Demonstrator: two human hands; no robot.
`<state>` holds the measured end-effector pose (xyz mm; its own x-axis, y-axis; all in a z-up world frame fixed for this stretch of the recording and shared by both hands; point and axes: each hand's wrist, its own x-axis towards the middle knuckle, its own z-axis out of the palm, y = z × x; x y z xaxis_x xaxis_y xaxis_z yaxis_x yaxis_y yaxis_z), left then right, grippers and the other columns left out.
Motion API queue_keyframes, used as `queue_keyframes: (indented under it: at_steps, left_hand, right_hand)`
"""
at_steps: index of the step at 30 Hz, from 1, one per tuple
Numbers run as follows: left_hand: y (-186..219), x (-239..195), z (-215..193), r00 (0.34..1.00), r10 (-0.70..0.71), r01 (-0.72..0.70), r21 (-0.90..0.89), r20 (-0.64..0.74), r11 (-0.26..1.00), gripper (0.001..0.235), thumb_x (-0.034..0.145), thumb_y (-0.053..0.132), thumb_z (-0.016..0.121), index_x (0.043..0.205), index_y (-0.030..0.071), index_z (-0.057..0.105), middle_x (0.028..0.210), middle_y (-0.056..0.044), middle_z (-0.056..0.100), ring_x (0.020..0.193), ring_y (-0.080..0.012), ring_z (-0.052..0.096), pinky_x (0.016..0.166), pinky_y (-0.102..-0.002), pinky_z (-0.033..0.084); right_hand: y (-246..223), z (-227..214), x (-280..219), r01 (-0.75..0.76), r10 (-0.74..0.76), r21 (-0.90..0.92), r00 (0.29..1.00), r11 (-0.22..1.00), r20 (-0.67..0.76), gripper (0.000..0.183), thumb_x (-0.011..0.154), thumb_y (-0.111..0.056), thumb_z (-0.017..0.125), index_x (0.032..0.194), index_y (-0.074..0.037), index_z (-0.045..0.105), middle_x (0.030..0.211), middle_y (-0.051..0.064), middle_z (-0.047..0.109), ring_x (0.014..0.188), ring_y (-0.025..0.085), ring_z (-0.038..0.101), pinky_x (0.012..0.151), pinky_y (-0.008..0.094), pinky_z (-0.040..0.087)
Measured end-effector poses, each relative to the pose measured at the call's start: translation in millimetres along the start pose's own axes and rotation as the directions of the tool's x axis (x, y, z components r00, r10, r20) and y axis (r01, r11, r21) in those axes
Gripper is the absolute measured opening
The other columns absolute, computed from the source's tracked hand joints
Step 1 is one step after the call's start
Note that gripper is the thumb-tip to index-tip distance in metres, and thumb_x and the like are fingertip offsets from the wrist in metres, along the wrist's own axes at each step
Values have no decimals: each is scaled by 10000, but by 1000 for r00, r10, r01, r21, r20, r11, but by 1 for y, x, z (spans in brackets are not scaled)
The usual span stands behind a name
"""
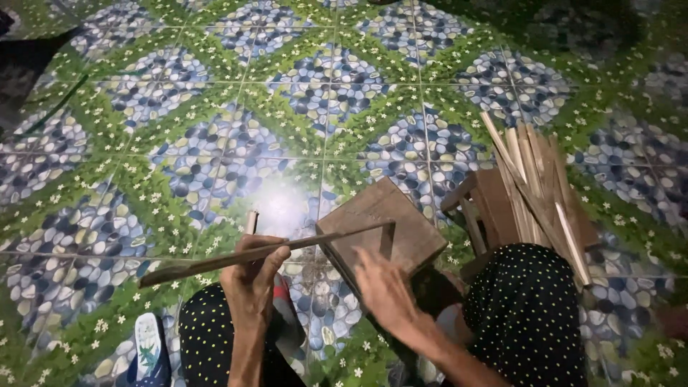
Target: Splitting and shaving long bamboo strips using a large knife on a wooden block
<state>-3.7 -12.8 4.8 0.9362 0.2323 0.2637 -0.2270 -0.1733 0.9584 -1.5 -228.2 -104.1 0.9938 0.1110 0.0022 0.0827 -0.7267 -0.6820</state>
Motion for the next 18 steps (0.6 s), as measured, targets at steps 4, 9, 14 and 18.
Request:
queue_keyframes:
  at_steps: [4, 9, 14, 18]
  left_hand:
    - [10, -2, 10, 995, 93, -93, -1, -32, 996, 160, 942, 163, 700, 981, 8, 685, 911, -117, 727, 828, -246, 767, 771, -333, 696]
    - [7, -5, 14, 989, 134, -127, 114, -58, 985, 157, 963, 206, 683, 963, 50, 664, 857, -93, 744, 786, -218, 780, 739, -313, 657]
    - [15, -7, 19, 990, 126, -118, 122, -62, 986, 146, 954, 197, 682, 945, 51, 687, 874, -71, 746, 809, -203, 764, 749, -314, 647]
    - [18, -8, 19, 993, 101, -95, 87, -58, 992, 130, 944, 186, 692, 939, 56, 688, 871, -68, 730, 818, -202, 750, 779, -325, 659]
  right_hand:
    - [-41, -18, -16, 252, -254, -51, 967, 966, -32, 403, 1001, -30, 532, 1404, -21, 529, 988, 119, 674, 572, 143, 646, 419, 256, 573]
    - [7, -6, -5, 108, -96, -159, 992, 981, 80, 320, 1066, -49, 447, 1357, 60, 523, 592, 25, 641, 388, 122, 570, 282, 208, 478]
    - [-8, -13, -7, 147, -135, -185, 988, 972, 80, 324, 1089, -98, 505, 1388, 24, 493, 561, 23, 625, 349, 116, 529, 250, 227, 487]
    - [9, -24, 7, 60, -24, -301, 992, 952, 122, 447, 1090, -86, 500, 1479, 53, 330, 581, 20, 658, 384, 123, 586, 278, 206, 487]
